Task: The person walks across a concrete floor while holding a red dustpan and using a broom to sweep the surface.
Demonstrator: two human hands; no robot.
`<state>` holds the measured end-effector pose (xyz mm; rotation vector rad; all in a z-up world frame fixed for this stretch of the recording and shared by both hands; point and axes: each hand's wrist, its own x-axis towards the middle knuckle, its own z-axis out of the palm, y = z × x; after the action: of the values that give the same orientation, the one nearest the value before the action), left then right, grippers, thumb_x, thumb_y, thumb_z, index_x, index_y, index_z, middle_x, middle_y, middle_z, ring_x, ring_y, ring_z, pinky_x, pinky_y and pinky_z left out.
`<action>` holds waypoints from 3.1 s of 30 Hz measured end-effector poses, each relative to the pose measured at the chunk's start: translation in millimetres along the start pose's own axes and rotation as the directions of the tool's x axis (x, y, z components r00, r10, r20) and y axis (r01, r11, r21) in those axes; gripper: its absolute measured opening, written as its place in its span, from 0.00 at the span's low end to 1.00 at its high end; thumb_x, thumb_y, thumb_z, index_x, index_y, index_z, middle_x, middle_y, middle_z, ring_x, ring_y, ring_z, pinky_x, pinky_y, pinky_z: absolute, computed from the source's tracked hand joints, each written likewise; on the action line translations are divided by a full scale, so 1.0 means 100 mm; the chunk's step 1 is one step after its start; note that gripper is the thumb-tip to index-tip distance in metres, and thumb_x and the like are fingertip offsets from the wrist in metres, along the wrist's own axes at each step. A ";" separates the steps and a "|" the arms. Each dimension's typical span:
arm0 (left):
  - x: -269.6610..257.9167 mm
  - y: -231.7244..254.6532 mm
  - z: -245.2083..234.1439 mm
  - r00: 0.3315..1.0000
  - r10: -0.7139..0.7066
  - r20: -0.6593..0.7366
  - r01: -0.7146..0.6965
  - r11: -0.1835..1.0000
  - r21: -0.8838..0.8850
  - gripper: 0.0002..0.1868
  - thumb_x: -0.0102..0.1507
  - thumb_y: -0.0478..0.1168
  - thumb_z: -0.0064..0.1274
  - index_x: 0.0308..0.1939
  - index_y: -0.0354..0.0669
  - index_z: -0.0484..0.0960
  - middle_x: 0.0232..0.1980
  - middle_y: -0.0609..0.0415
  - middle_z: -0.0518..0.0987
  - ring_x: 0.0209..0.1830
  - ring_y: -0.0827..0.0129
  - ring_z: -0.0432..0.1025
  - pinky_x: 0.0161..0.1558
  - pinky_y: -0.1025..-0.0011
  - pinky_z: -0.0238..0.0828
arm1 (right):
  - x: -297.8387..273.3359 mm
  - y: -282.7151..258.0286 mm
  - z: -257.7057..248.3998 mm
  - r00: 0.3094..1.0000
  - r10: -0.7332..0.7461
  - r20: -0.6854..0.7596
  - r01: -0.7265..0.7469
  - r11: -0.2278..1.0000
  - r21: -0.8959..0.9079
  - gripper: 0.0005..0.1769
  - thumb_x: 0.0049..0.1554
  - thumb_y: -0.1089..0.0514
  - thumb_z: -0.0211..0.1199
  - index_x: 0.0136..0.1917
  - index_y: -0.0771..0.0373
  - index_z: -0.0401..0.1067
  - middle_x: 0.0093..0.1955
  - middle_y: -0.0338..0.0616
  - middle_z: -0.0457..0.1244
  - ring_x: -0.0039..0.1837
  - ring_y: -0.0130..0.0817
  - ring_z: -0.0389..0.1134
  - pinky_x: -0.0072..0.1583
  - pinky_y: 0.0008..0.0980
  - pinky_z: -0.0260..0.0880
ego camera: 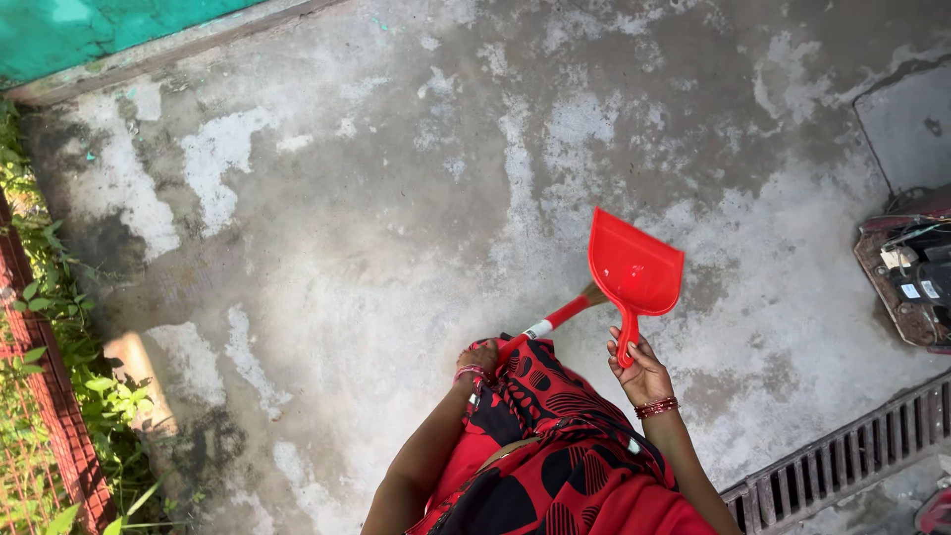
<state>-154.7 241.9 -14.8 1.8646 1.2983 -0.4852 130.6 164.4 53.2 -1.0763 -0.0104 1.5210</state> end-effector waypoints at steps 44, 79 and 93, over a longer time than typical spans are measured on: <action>2.12 -0.42 -2.69 0.968 -0.241 -0.077 0.242 0.970 0.007 0.24 0.55 0.38 0.61 0.55 0.52 0.75 0.56 0.47 0.80 0.56 0.50 0.77 0.55 0.57 0.76 | 2.87 -1.84 0.73 0.974 -0.159 -0.159 0.184 0.971 0.154 0.25 0.63 0.65 0.56 0.73 0.61 0.63 0.73 0.50 0.62 0.67 0.44 0.68 0.59 0.37 0.73; 4.45 -0.74 -4.90 0.937 0.344 -0.057 -0.343 0.939 0.027 0.25 0.62 0.44 0.57 0.64 0.58 0.80 0.55 0.48 0.84 0.56 0.50 0.78 0.56 0.57 0.74 | 3.98 -1.80 2.40 0.803 -0.372 -0.465 0.490 0.857 0.161 0.27 0.63 0.64 0.58 0.75 0.63 0.62 0.70 0.49 0.63 0.66 0.44 0.68 0.60 0.35 0.72; 5.38 -0.47 -6.27 0.886 -0.392 0.247 0.438 0.539 -0.719 0.24 0.54 0.25 0.56 0.49 0.34 0.62 0.27 0.42 0.75 0.21 0.52 0.76 0.21 0.56 0.71 | 5.00 -3.09 1.67 0.815 -0.419 -0.400 0.550 0.775 0.311 0.23 0.62 0.65 0.60 0.70 0.68 0.64 0.71 0.51 0.63 0.66 0.44 0.68 0.62 0.38 0.72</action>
<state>-60.3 1063.8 -21.8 0.8098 1.5893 -0.1575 339.1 737.8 20.2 -0.8624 0.2262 0.8117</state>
